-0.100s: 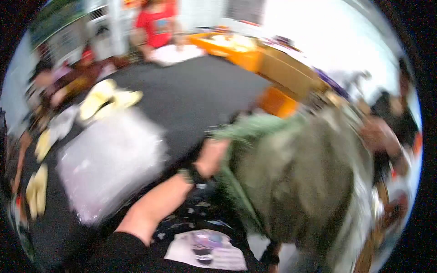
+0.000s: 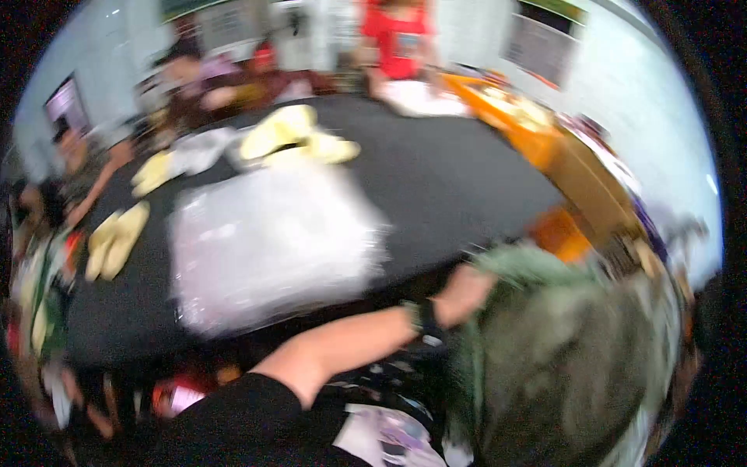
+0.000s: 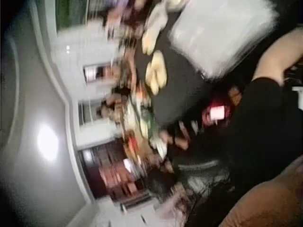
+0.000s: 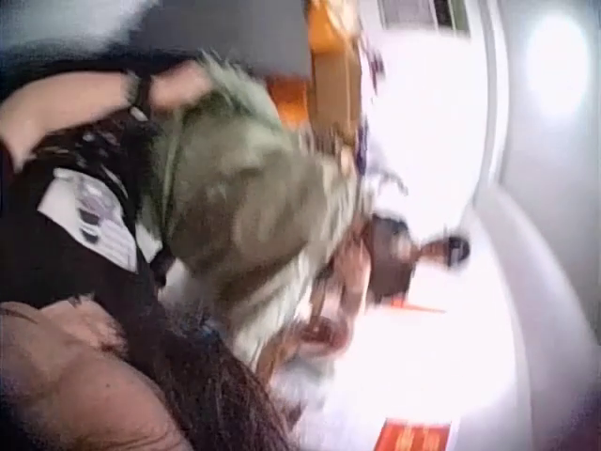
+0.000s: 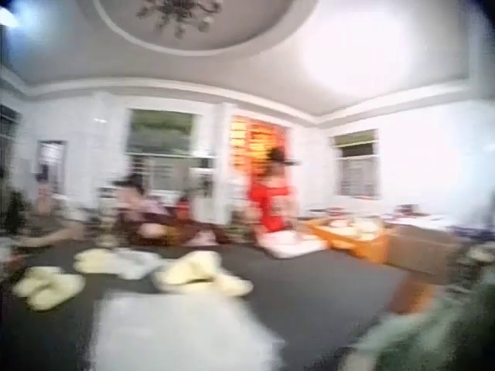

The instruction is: Packing manufactured slippers into individual plastic bags and then into a larger transport bag.

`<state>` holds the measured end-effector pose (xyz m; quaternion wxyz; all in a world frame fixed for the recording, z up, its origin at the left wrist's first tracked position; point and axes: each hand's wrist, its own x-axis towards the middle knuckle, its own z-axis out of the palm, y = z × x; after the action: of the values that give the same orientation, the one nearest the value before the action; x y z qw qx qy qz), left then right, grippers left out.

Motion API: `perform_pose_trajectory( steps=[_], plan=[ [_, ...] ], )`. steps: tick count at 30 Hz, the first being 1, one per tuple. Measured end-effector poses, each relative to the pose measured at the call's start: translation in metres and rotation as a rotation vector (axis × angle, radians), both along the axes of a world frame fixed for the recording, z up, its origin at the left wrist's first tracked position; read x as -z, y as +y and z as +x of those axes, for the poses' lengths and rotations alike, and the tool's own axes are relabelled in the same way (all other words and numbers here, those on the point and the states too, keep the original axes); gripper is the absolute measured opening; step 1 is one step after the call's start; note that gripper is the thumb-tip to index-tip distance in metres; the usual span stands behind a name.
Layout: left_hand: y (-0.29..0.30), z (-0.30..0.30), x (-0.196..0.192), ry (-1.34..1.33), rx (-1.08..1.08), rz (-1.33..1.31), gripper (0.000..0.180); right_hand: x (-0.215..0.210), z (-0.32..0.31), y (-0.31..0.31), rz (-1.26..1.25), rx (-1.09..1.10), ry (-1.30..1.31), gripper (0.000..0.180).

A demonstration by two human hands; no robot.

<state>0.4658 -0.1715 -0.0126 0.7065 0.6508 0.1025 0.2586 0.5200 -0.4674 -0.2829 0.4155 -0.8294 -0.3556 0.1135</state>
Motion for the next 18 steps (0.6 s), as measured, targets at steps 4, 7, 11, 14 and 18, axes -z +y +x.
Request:
perform_pose_trajectory(
  steps=[4,7,11,14,18],
  plan=[
    [-0.003,0.011,0.019,-0.171,-0.039,-0.123,0.031,-0.029,-0.004,0.120,-0.003,-0.373,0.021,0.039],
    [0.003,0.025,0.040,-0.042,-0.152,-0.213,0.032,-0.055,-0.009,0.162,-0.028,-0.517,0.009,0.038],
    [0.010,0.027,0.046,-0.060,-0.146,-0.226,0.033,-0.091,-0.001,0.177,-0.056,-0.530,-0.025,0.038],
    [0.006,0.027,0.029,0.005,-0.036,-0.295,0.033,-0.114,0.014,0.175,-0.054,-0.431,-0.053,0.037],
    [0.015,0.024,0.030,-0.273,-0.235,-0.090,0.028,-0.118,0.020,0.103,-0.081,-0.148,-0.040,0.038]
  ],
)
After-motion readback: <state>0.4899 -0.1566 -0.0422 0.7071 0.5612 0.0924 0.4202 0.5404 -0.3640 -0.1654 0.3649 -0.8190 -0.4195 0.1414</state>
